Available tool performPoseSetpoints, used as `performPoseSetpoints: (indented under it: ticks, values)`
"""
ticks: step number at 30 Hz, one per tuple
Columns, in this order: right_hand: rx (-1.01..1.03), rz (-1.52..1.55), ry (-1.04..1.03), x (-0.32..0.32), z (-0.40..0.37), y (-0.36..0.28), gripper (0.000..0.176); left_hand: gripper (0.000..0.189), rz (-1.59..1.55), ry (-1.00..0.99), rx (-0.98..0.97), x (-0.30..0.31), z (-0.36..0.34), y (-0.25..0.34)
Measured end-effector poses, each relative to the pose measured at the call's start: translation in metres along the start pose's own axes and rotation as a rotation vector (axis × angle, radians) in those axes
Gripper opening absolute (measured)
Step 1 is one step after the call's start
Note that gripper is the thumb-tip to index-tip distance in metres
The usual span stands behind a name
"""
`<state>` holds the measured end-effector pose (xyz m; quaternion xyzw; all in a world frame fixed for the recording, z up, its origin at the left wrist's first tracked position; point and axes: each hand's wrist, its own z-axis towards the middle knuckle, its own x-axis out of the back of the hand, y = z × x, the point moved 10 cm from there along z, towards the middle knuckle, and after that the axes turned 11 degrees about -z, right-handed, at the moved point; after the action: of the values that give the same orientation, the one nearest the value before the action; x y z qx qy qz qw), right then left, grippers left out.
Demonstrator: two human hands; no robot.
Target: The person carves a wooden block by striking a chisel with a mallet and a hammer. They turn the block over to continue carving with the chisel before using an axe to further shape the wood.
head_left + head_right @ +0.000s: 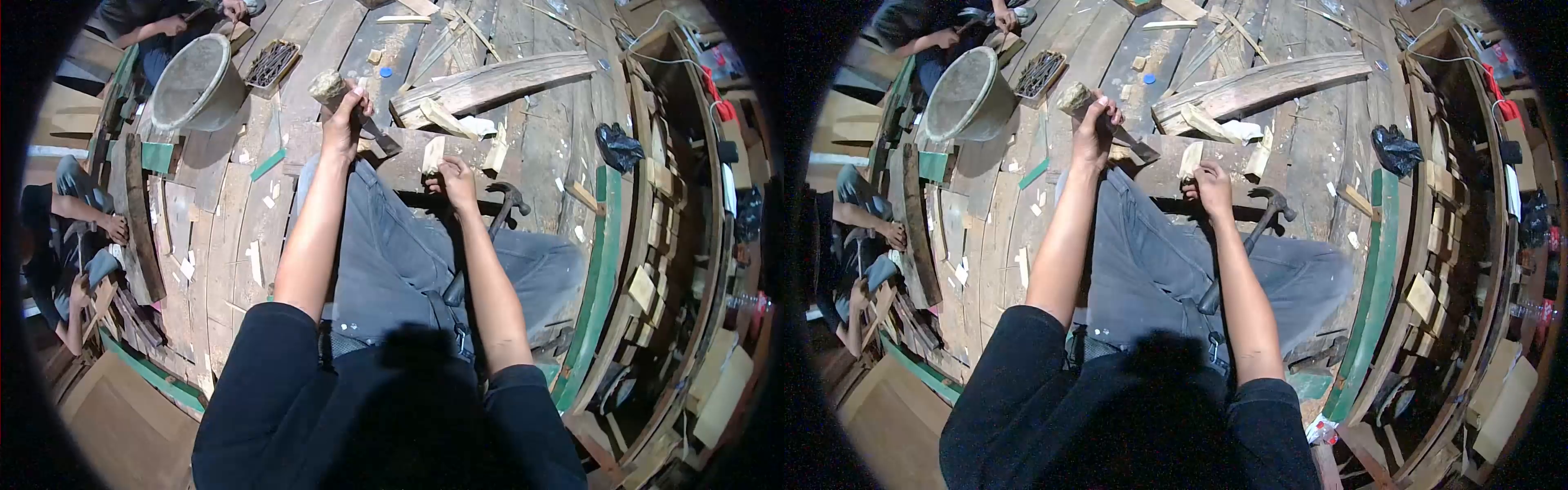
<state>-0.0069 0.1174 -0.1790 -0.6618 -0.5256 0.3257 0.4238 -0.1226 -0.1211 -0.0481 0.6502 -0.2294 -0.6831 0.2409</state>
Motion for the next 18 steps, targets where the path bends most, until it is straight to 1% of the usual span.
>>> performPoseSetpoints:
  ticks: [3,6,7,10,11,13,14,15,16,18]
  values:
    - [0.179,-0.596,-0.031,0.000,0.002,-0.014,0.026,0.023,-0.002,-0.012,0.016,-0.001,0.000,-0.002]
    - [0.353,-1.102,0.128,-0.005,-0.013,-0.048,0.028,0.024,0.025,-0.019,0.018,-0.003,-0.002,0.001]
    - [0.372,-1.206,0.187,-0.005,-0.017,-0.053,0.032,0.024,0.024,-0.028,0.021,-0.005,-0.003,0.000]
    - [0.309,-1.300,0.195,0.003,-0.021,-0.061,0.031,0.023,0.048,-0.064,0.020,-0.016,-0.007,0.001]
    - [0.260,-1.228,0.191,0.013,-0.013,-0.048,0.031,0.023,0.053,-0.075,0.019,-0.017,-0.008,0.000]
    - [0.306,-1.056,0.231,0.034,-0.019,-0.047,0.032,0.022,0.105,-0.097,0.013,-0.023,-0.012,0.003]
    - [0.330,-0.969,0.250,0.045,-0.025,-0.048,0.033,0.021,0.127,-0.071,0.013,-0.026,-0.018,0.003]
    - [0.346,-0.961,0.252,0.054,-0.038,-0.055,0.034,0.021,0.202,-0.125,-0.004,-0.034,-0.022,0.007]
    - [0.330,-0.935,0.290,0.065,-0.055,-0.061,0.030,0.020,0.276,-0.178,-0.019,-0.042,-0.027,0.009]
    - [0.421,-0.908,0.277,0.089,-0.068,-0.047,0.021,0.018,0.294,-0.190,-0.014,-0.059,-0.040,0.009]
